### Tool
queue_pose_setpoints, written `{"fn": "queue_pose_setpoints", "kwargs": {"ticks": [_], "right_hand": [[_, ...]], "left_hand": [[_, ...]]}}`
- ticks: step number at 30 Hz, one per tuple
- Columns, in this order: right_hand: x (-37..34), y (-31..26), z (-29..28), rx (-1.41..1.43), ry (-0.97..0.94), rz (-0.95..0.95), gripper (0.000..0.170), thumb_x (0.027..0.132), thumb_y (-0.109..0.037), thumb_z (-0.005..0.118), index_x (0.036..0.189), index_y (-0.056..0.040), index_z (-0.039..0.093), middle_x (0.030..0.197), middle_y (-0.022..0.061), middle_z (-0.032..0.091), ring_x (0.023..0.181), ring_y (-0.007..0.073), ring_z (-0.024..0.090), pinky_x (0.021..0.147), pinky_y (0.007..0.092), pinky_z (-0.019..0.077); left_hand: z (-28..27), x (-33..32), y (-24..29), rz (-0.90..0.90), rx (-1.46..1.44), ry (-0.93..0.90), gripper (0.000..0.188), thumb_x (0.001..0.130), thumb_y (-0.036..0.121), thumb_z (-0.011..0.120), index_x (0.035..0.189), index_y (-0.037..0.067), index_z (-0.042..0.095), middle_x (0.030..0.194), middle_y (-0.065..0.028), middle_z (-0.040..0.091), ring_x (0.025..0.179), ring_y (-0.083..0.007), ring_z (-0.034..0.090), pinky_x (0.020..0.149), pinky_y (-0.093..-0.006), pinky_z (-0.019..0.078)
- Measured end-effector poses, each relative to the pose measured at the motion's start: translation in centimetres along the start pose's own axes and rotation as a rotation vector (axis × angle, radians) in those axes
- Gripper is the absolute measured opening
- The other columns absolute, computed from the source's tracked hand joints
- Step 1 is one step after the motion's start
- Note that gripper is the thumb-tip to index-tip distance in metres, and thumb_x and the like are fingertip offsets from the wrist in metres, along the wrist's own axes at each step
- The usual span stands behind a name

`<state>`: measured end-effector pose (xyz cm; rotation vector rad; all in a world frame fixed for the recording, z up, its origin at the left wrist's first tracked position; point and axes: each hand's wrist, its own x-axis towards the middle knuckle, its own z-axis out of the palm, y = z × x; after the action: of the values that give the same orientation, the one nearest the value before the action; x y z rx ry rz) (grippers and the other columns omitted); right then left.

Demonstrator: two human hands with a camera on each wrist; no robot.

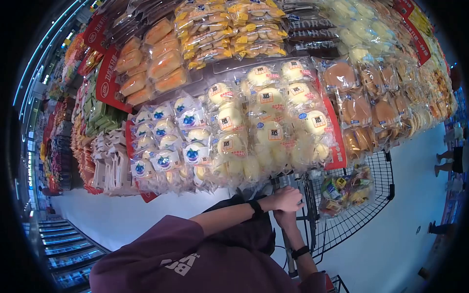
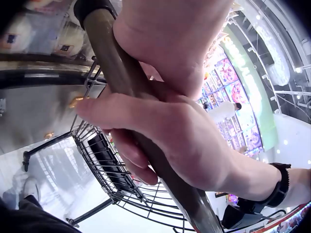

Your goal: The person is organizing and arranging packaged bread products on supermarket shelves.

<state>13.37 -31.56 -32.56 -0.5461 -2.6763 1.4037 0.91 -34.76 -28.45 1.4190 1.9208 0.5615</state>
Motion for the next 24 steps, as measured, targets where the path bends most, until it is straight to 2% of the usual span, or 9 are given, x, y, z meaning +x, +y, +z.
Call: {"fn": "queue_pose_setpoints", "kwargs": {"ticks": [4,7,9,12,13,14,15,20,24], "right_hand": [[-0.3,1.2,0.0,0.021,-0.161,0.074,0.017,0.079,-0.009,0.062,0.091,0.0022,0.065,0.081,0.0148,0.068,0.075,0.0271,0.066,0.070,0.0395,0.0496],[0.3,0.5,-0.7,0.122,-0.215,0.078,0.021,0.078,-0.005,0.059,0.097,0.0025,0.064,0.088,0.0148,0.068,0.085,0.0266,0.065,0.074,0.0399,0.0493],[0.9,-1.4,-1.6,0.164,-0.295,0.182,0.034,0.080,-0.005,0.061,0.113,0.0002,0.061,0.107,0.0155,0.066,0.103,0.0282,0.063,0.090,0.0398,0.0478],[1.1,-2.8,-2.2,0.197,-0.252,0.206,0.049,0.081,-0.007,0.063,0.128,0.0001,0.051,0.122,0.0169,0.059,0.117,0.0291,0.057,0.100,0.0398,0.0423],[1.0,-2.9,-2.3,0.252,-0.221,0.238,0.045,0.081,-0.008,0.064,0.124,0.0003,0.054,0.118,0.0168,0.062,0.113,0.0285,0.059,0.098,0.0400,0.0433],[0.9,-2.1,-1.6,0.223,-0.034,0.076,0.029,0.075,-0.008,0.068,0.101,0.0029,0.064,0.090,0.0141,0.070,0.088,0.0291,0.068,0.079,0.0389,0.0518],[1.3,-2.4,-1.6,0.238,0.076,0.061,0.025,0.074,-0.012,0.070,0.093,0.0028,0.064,0.082,0.0139,0.070,0.080,0.0306,0.069,0.069,0.0389,0.0525],[0.8,-3.5,-4.3,-0.020,0.068,-0.028,0.018,0.073,-0.016,0.071,0.081,-0.0022,0.063,0.073,0.0093,0.066,0.065,0.0283,0.066,0.059,0.0368,0.0520],[0.8,-2.3,-8.7,-0.124,0.332,-0.281,0.010,0.075,-0.008,0.068,0.076,-0.0040,0.060,0.067,0.0052,0.062,0.055,0.0196,0.061,0.052,0.0311,0.0497]], "left_hand": [[1.5,0.5,-0.6,0.026,-0.044,0.250,0.029,0.087,0.032,0.056,0.083,0.004,0.064,0.081,-0.0152,0.060,0.080,-0.0363,0.061,0.080,-0.0455,0.0478],[2.6,0.2,-0.8,0.094,-0.012,0.521,0.020,0.082,0.025,0.061,0.084,0.005,0.060,0.076,-0.0141,0.057,0.074,-0.0346,0.060,0.073,-0.0449,0.0489],[-0.2,-0.1,0.0,-0.033,-0.062,0.215,0.032,0.087,0.032,0.055,0.102,0.005,0.062,0.091,-0.0166,0.065,0.089,-0.0352,0.063,0.084,-0.0449,0.0499],[-1.3,-0.1,0.4,-0.046,-0.119,0.257,0.029,0.086,0.032,0.057,0.091,0.004,0.061,0.085,-0.0179,0.065,0.080,-0.0381,0.063,0.075,-0.0461,0.0508],[-1.6,0.0,0.6,-0.042,-0.121,0.275,0.028,0.087,0.032,0.057,0.090,0.004,0.062,0.085,-0.0176,0.065,0.079,-0.0382,0.063,0.072,-0.0458,0.0505],[-1.7,-0.1,0.8,-0.037,-0.124,0.294,0.028,0.088,0.032,0.057,0.090,0.004,0.062,0.085,-0.0173,0.066,0.078,-0.0384,0.063,0.069,-0.0456,0.0502],[-2.0,0.1,0.8,-0.031,-0.158,0.267,0.028,0.089,0.032,0.056,0.089,0.004,0.062,0.084,-0.0167,0.065,0.077,-0.0386,0.063,0.069,-0.0459,0.0494],[-2.8,-0.1,1.1,0.025,-0.225,0.318,0.026,0.091,0.026,0.055,0.085,0.002,0.062,0.077,-0.0160,0.062,0.071,-0.0379,0.061,0.062,-0.0434,0.0472],[-2.3,0.1,0.9,0.027,-0.195,0.355,0.021,0.090,0.020,0.057,0.077,0.003,0.061,0.072,-0.0128,0.061,0.066,-0.0345,0.062,0.058,-0.0423,0.0490]]}}
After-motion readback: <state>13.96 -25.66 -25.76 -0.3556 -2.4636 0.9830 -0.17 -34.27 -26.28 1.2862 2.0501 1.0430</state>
